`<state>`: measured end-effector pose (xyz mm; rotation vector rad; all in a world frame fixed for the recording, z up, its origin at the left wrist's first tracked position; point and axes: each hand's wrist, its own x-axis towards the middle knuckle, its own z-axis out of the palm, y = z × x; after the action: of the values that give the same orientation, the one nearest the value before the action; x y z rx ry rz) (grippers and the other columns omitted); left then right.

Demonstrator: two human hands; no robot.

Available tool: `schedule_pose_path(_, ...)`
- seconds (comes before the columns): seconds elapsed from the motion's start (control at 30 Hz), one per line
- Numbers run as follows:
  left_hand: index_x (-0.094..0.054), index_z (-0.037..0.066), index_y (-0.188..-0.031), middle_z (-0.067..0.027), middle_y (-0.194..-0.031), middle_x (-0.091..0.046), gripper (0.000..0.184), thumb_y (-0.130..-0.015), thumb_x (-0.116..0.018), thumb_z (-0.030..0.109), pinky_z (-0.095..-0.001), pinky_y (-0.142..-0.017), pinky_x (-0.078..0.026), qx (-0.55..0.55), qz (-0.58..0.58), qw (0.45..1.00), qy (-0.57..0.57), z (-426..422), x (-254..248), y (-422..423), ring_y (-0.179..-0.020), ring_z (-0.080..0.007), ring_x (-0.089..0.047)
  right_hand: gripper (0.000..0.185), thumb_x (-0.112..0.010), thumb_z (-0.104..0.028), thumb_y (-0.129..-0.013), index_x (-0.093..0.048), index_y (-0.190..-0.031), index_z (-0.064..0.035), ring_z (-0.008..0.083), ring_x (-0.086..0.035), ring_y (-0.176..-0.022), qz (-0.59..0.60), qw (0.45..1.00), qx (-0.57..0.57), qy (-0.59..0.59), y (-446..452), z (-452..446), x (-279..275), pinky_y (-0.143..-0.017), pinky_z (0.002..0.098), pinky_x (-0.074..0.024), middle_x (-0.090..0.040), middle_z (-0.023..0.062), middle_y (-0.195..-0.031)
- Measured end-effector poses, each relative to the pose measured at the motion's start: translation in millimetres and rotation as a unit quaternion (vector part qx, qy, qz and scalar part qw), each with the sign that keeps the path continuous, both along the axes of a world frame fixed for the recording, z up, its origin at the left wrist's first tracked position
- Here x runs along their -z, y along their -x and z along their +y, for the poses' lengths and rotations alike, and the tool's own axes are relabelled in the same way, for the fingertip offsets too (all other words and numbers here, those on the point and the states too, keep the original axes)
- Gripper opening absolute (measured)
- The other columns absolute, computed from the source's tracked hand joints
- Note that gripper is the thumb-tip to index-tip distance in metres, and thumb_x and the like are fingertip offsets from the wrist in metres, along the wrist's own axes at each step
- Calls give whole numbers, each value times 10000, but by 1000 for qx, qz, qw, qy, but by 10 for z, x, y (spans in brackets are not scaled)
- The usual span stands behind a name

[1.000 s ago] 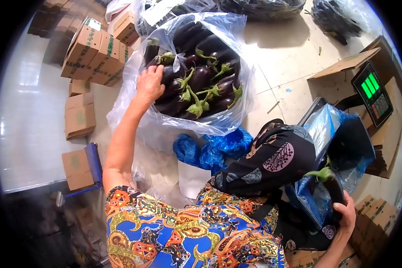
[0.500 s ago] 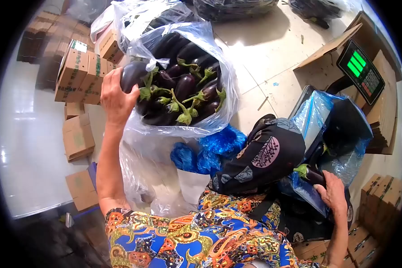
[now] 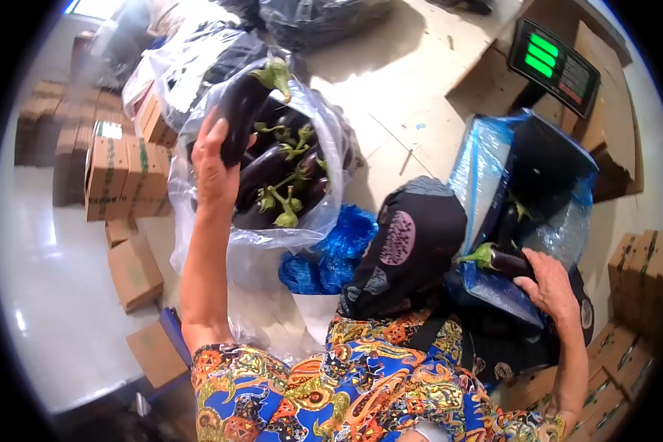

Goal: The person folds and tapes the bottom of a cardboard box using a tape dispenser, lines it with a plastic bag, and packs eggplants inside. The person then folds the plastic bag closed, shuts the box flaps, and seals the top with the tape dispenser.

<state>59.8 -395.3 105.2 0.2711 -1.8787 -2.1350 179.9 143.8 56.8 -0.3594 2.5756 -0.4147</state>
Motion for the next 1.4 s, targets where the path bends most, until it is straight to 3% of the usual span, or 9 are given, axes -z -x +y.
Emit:
schedule_pose_path(0.13, -502, 0, -1336, -139, -1223, -622, 550, -938, -594, 367, -364, -838, -547, 183, -83, 977, -76, 542, -218, 26, -1078, -235, -633, 470, -703, -269, -835, -536, -1214, -48, 392, -570, -949, 33, 997, -18, 72, -82, 133, 119, -842, 470, -451, -611, 177, -975)
schedule_pose_path(0.37, -563, 15, -1319, -121, -1076, -651, 670, -772, -713, 371, -293, -886, -473, 452, -83, 813, 357, 2562, -545, 474, -959, -202, -625, 360, -688, -250, -854, -556, -1101, -24, 359, -580, -970, 38, 999, 2, 23, -6, 124, 25, -845, 454, -470, -618, 152, -975)
schedule_pose_path(0.47, -563, -2, -1307, -119, -975, -670, 639, -845, -699, 417, -299, -725, -520, 549, 48, 738, 389, 3151, -67, 778, -815, -186, -644, 441, -696, -236, -848, -549, -1198, -10, 365, -584, -997, 41, 998, 24, 43, -28, 244, -18, -859, 453, -485, -624, 161, -1032)
schedule_pose_path(0.7, -523, -41, -1303, -305, -1050, -654, 661, -867, -664, 436, -454, -880, -496, 503, 24, 706, 498, 4046, 1037, 883, -1020, -439, -631, 413, -714, -270, -821, -570, -1129, -34, 296, -588, -892, 22, 1000, -13, 6, -124, 96, -13, -830, 403, -459, -610, 124, -919)
schedule_pose_path(0.8, -449, -17, -1375, -335, -1098, -619, 694, -868, -661, 407, -473, -920, -478, 521, 9, 698, 491, 4153, 1440, 876, -1054, -450, -612, 459, -718, -269, -810, -568, -1160, -12, 278, -578, -899, 49, 998, -21, -30, -161, 14, -13, -844, 398, -450, -605, 99, -912)
schedule_pose_path(1.0, -365, 14, -1432, -312, -1128, -617, 685, -852, -648, 244, -487, -949, -483, 575, 69, 492, 650, 4058, 1673, 963, -1064, -474, -600, 464, -659, -180, -779, -583, -1189, 24, 220, -555, -883, 103, 984, -84, -118, -205, -87, -70, -850, 353, -438, -584, 78, -896)
schedule_pose_path(1.13, -460, 14, -1336, -271, -1184, -593, 572, -806, -644, 124, -441, -908, -514, 544, 64, 372, 750, 4239, 1664, 819, -1078, -375, -617, 342, -615, -153, -781, -619, -1088, -4, 197, -550, -860, 122, 976, -100, -153, -212, -132, -97, -812, 331, -424, -577, 45, -862)
schedule_pose_path(1.27, -497, 30, -1307, -234, -1129, -628, 512, -823, -623, 142, -427, -860, -528, 467, 194, 452, 735, 4135, 1650, 784, -1046, -356, -626, 275, -607, -145, -784, -621, -1024, -13, 211, -550, -837, 102, 983, -96, -121, -178, -134, -38, -796, 342, -423, -575, 42, -856)
schedule_pose_path(1.4, -513, 58, -1322, -246, -1045, -656, 512, -832, -637, 141, -438, -808, -547, 545, 190, 399, 712, 4202, 1690, 894, -923, -384, -665, 275, -667, -177, -782, -594, -993, -16, 256, -559, -882, 76, 996, -30, -18, -172, -61, 77, -799, 388, -432, -580, 81, -885)
